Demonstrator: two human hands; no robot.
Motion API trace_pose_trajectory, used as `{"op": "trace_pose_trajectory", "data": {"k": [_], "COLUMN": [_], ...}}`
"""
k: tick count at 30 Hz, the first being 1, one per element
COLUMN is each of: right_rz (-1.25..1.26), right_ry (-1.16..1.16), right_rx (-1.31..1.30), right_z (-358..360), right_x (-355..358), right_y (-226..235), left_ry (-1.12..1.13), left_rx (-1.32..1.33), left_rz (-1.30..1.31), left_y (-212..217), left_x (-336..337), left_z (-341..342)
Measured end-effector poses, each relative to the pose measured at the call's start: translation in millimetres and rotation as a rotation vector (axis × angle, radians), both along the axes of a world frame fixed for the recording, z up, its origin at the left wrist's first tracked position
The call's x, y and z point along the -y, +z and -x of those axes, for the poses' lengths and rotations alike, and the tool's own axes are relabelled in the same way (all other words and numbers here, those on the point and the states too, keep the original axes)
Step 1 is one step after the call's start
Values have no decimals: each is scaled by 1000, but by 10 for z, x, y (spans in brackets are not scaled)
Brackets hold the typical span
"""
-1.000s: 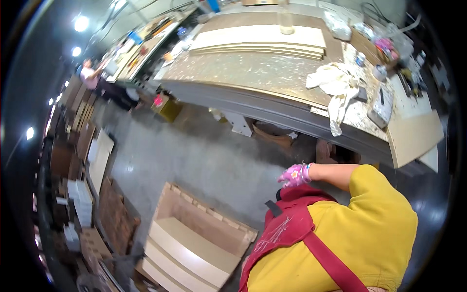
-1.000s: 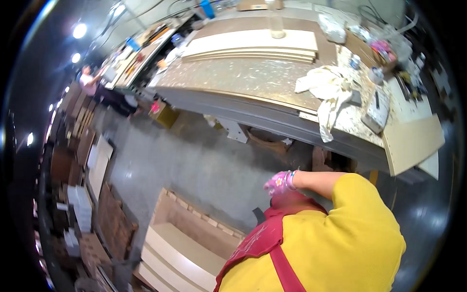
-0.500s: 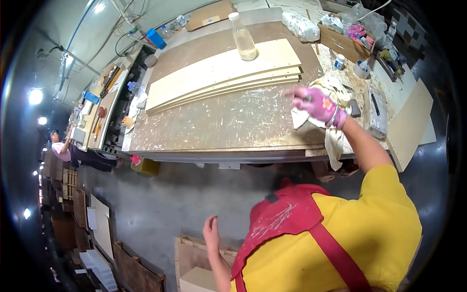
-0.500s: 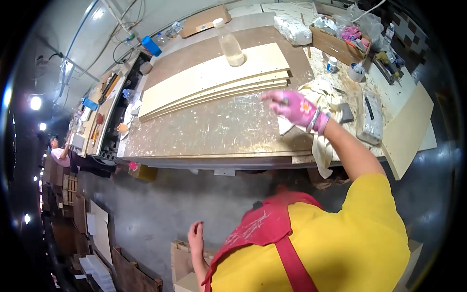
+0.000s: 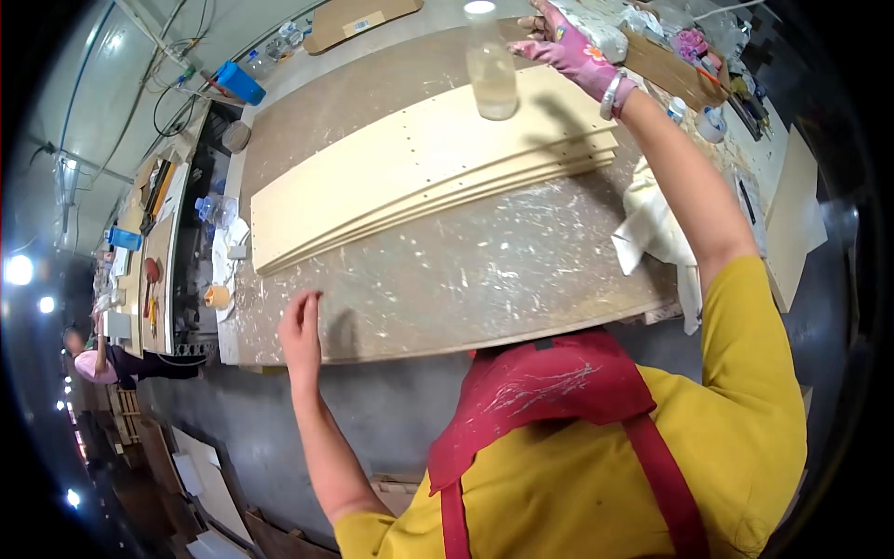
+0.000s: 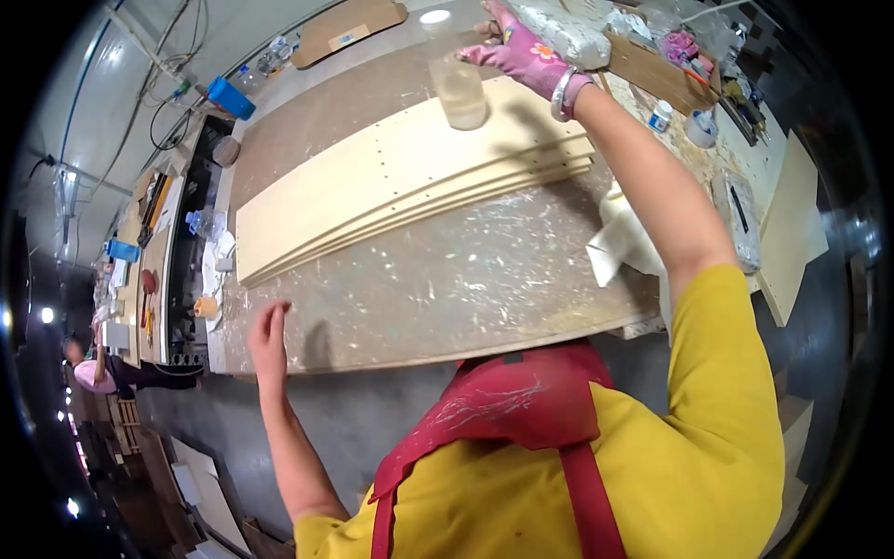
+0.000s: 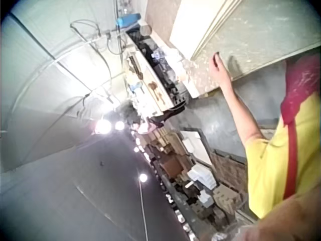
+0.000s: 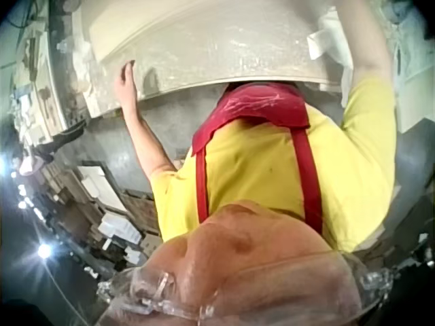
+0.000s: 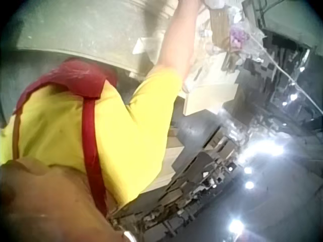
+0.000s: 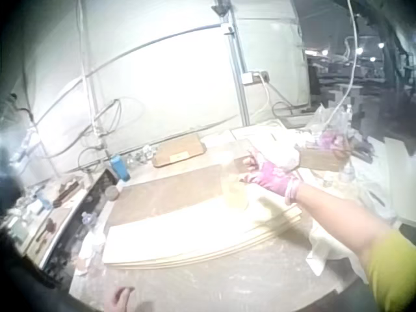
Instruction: The person picks up a large, light-colored wooden board and places it on a workbench. They then use a white cloth to wipe the surface of the board, applying a liquid from a bottle at one point. The person continues to wipe the board thoroughly, handling it one at a time.
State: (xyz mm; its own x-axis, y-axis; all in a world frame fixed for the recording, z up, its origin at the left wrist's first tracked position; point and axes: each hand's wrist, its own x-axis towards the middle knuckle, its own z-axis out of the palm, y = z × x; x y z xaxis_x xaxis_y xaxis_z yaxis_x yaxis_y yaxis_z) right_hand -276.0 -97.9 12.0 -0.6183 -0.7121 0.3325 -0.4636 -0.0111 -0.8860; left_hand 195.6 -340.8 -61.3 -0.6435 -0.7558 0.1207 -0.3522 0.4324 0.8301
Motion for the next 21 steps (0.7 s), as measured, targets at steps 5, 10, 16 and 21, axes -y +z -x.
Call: {"op": "trace_pose_trajectory", "data": {"k": [5,10,16,21], "right_rz": [-194,95,-62,15], "right_ry": [-521,-265,-429,-235], "right_rx": [-282,278,-68,33], "right_z": [59,322,834,1516], "right_x": [785,976,930,1082], "right_y": [-274,-591,-566,-320], "left_ry": [-266,-313,-384,-458], "left_rx": [98,185,230,422], "left_rz": [209,457,695,425], "left_y": [131,-161,-744,-923], "left_x": [1223,1922,1708,1620], "left_z": [953,2037,3340,3576]}}
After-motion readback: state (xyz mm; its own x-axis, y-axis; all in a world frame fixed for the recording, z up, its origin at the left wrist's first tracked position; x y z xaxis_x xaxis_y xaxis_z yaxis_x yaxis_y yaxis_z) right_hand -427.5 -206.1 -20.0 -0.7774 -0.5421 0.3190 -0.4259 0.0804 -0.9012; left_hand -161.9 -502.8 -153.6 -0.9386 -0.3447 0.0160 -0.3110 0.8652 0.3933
